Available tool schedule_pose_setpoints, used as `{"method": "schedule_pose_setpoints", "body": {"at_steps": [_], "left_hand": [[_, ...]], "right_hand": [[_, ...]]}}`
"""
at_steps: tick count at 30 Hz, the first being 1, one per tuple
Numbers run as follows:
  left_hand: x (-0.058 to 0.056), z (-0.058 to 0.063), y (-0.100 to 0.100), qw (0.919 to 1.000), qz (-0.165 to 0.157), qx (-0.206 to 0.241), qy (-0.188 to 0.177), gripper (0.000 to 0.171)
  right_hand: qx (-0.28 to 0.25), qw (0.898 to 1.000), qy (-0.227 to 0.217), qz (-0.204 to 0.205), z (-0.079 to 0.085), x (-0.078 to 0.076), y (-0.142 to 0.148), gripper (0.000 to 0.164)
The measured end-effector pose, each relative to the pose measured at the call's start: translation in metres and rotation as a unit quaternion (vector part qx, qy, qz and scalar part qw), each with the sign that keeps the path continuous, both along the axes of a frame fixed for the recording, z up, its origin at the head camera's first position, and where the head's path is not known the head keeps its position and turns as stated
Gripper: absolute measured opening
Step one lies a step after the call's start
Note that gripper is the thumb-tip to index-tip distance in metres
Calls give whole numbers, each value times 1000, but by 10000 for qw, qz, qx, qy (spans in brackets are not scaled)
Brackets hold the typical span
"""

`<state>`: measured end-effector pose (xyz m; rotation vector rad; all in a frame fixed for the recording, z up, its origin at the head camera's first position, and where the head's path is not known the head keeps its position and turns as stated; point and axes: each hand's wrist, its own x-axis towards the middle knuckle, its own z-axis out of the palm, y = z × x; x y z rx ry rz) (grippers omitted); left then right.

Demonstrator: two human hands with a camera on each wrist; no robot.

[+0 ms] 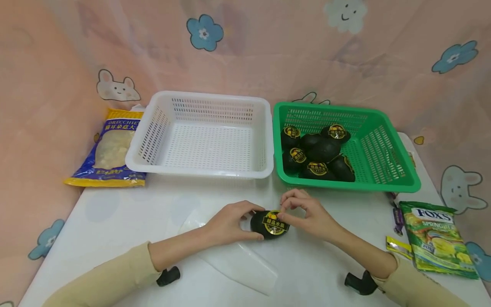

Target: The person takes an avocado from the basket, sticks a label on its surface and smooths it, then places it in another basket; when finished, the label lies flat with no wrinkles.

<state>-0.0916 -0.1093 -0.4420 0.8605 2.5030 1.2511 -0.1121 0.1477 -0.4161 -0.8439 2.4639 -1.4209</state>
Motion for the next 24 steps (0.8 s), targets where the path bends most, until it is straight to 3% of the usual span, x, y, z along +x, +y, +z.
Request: {"method": "schedule_pose_setpoints", "body": {"at_steps": [3,10,17,21,24], "left_hand": [[-1,0,0,9999,-52,44,-86,57],[-2,2,2,9997,-166,158,-87,58],[-1,2,7,9997,117,161,-105,48],[1,1,9,9993,314,-12,189,48],[3,0,9,9959,403,-127,802,54]], "right_hand": [[360,9989,205,205,-1,-2,-3,9],[758,9957,514,140,-5,-2,-8,20],[1357,9861,955,84,-1,-5,-11,24],[1685,9775,1265,59,0,-8,-12,33],[1350,9837,1160,249,-7,-7,-10,26]]}}
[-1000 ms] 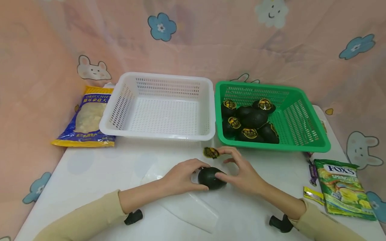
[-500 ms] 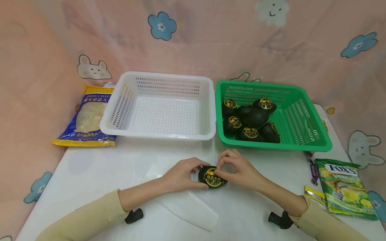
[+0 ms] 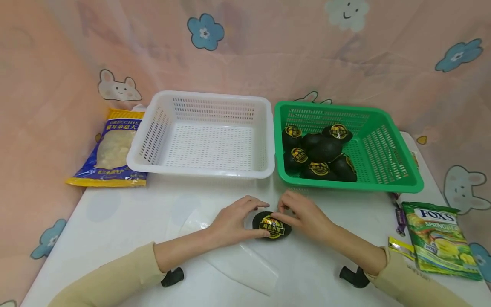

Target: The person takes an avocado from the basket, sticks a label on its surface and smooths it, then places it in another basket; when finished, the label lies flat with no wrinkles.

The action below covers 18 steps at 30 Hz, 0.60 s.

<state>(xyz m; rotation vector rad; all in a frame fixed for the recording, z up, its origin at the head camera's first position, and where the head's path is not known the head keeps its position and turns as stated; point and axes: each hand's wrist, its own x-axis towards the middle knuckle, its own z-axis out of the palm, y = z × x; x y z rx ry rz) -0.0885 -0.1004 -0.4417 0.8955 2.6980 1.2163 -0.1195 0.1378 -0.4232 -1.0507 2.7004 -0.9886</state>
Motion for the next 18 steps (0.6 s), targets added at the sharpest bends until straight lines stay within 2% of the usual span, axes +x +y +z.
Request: {"method": "schedule_pose_setpoints", "body": {"at_steps": [4,6,7,10,13,15,18], "left_hand": [[1,-2,-1,9934,-194,67,1126,45],[0,-3,-1,9890,-311,148,1439,38],[0,-3,-2,9883,-337,163,1476,36],[0,-5,-3,9909,-276,258,1288,36],[-1,-6,-2,9942,-257,379,973,34],[-4,-4,-1,9955,-393,339,795,35],[-9,-1,2,9951,-790,42,595,46]], "right_hand": [[-568,9976,-51,397,-8,1,4,20],[-706,9955,1,628,-9,0,7,22],[-722,9947,-10,737,-10,-1,9,23],[-607,9944,-314,807,-13,-3,12,32],[-254,9972,-472,526,-14,-5,13,40],[-155,9980,-509,354,-15,-6,13,43],[-262,9977,-624,98,-15,-5,13,41]]}}
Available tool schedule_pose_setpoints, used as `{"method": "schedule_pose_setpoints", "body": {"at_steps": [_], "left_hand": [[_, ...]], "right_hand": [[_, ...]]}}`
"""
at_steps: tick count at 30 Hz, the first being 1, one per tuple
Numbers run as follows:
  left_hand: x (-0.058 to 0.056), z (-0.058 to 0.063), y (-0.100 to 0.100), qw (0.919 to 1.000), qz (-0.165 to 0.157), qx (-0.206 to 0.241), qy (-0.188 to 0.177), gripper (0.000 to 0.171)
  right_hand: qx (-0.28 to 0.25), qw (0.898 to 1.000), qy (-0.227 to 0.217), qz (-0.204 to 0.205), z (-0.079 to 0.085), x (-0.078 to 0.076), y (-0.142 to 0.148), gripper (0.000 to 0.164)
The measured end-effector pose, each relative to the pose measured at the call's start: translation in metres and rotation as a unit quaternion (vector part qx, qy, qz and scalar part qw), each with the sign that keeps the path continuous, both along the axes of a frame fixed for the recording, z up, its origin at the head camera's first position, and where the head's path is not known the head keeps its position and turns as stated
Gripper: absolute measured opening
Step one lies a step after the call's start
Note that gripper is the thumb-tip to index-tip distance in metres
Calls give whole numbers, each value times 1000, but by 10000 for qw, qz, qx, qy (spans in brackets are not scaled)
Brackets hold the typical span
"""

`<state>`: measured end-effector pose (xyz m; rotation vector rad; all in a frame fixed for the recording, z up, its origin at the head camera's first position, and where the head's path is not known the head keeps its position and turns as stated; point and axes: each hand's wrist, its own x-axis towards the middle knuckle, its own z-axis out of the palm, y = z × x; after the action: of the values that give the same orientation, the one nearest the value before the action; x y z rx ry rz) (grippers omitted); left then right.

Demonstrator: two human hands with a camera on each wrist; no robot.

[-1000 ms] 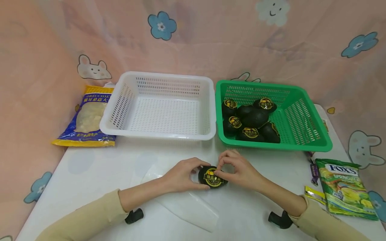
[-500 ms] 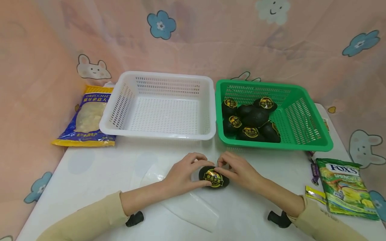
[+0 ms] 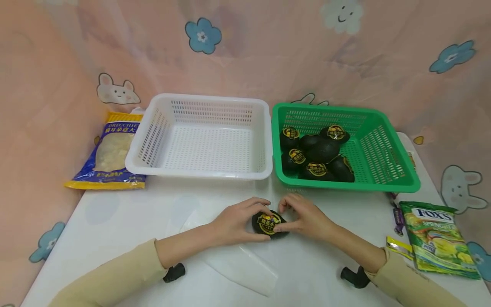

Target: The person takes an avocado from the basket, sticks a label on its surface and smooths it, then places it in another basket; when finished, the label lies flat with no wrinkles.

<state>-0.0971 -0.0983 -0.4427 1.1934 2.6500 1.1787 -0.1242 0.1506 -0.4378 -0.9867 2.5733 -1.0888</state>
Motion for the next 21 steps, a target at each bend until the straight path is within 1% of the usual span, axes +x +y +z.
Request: {"method": "schedule_pose_setpoints", "body": {"at_steps": [2,4,5,6,7,8,9,10,11,12,13,14,15,16,17,19,21], "left_hand": [[-4,1,2,9992,-243,-317,-34,53],[-7,2,3,9978,-381,-544,-88,61],[-8,1,3,9972,-408,-618,-115,62],[-9,0,2,9968,-416,-663,-156,62],[-9,-1,2,9968,-399,-663,-198,63],[-9,-2,0,9970,-374,-631,-250,64],[-9,-3,-1,9973,-362,-561,-304,64],[-8,-3,-3,9977,-353,-456,-349,64],[-8,-2,-4,9980,-364,-328,-396,64],[-9,2,-5,9982,-387,-199,-406,64],[-11,7,-5,9983,-447,-21,-384,65],[-15,14,-4,9980,-503,125,-364,65],[-22,24,-2,9977,-546,291,-291,66],[-31,36,3,9975,-551,416,-162,66],[-41,48,8,9973,-531,504,-23,66],[-65,71,23,9974,-401,553,208,66],[-91,89,41,9989,-102,285,362,67]], "right_hand": [[-229,9991,-219,-299,0,2,1,36],[-561,9936,-661,-725,2,3,2,32],[-766,9872,-995,-985,3,4,2,32],[-1005,9770,-1380,-1276,5,5,4,34],[-1295,9619,-1826,-1567,7,6,5,36],[-1620,9408,-2311,-1876,10,7,7,38],[-1982,9145,-2769,-2186,12,7,8,41],[-2340,8843,-3173,-2500,15,7,10,42],[-2660,8551,-3483,-2771,17,6,11,40],[-2922,8304,-3695,-2977,19,5,13,36],[-3142,8101,-3843,-3119,20,3,13,31],[-3302,7953,-3931,-3224,21,1,14,24],[-3417,7859,-3969,-3287,21,-1,14,17],[-3490,7816,-3975,-3307,21,-3,14,11],[-3507,7821,-3970,-3283,21,-4,14,9],[-3453,7859,-3971,-3248,18,-6,13,10],[-3361,7916,-3941,-3243,13,-6,12,9]]}}
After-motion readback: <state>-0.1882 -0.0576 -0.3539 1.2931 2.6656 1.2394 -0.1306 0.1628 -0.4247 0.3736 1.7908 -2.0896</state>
